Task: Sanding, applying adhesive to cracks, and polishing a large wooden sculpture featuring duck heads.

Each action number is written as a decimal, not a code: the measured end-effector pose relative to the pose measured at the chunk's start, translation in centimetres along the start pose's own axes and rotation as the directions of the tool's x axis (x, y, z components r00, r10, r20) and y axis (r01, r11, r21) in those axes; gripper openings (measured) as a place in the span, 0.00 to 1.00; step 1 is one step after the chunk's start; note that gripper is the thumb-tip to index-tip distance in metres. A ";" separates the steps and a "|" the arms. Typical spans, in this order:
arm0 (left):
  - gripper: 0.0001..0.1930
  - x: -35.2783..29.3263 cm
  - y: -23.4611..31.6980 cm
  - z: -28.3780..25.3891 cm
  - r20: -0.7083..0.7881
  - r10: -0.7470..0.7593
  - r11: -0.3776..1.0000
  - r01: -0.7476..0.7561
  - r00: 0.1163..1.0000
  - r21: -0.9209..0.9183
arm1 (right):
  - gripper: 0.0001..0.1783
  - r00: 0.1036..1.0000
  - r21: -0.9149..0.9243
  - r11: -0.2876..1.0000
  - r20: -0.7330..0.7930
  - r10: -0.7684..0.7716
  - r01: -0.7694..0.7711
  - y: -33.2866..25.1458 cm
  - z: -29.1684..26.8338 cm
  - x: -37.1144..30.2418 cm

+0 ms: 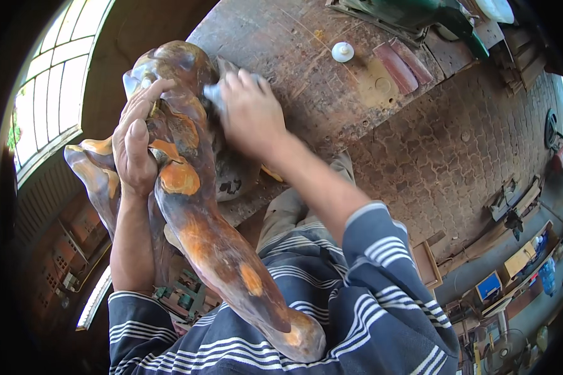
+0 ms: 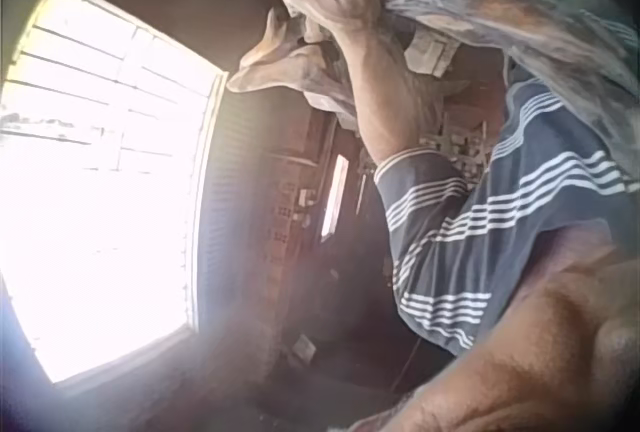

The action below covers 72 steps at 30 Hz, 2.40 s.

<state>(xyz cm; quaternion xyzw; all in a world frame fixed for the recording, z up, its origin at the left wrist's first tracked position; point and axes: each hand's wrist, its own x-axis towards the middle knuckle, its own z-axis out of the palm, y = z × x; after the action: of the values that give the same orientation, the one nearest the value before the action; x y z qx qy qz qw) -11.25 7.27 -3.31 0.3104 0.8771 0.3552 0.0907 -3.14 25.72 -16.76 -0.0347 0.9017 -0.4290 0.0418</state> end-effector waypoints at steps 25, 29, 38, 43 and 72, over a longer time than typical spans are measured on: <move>0.32 -0.1 0.5 0.1 -0.023 -0.010 0.999 0.011 1.000 0.036 | 0.30 0.969 -0.272 0.931 0.024 -0.248 0.245 -1.5 -0.3 -5.0; 0.32 0.0 0.2 0.1 0.019 0.025 0.999 -0.025 1.000 0.020 | 0.18 0.946 -0.339 0.899 0.259 -0.193 0.276 1.2 0.4 6.2; 0.29 -0.1 0.4 0.0 -0.032 0.017 0.999 -0.016 0.999 0.040 | 0.31 0.904 -0.010 0.912 0.138 -0.404 0.409 -3.5 -2.1 -7.3; 0.30 0.2 0.4 0.2 -0.030 0.034 0.999 -0.033 0.999 0.023 | 0.30 0.951 -0.057 0.960 0.162 -0.263 0.275 -1.0 -1.1 -3.1; 0.24 0.7 0.3 0.2 -0.042 0.040 0.999 -0.040 0.998 0.013 | 0.19 0.977 0.188 0.963 0.121 0.173 -0.194 4.6 0.9 6.1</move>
<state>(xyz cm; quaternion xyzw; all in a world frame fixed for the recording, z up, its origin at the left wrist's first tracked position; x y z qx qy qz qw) -11.57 7.99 -3.20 0.3209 0.8746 0.3579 0.0631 -9.22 27.33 -21.23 0.0314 0.8503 -0.5086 0.1314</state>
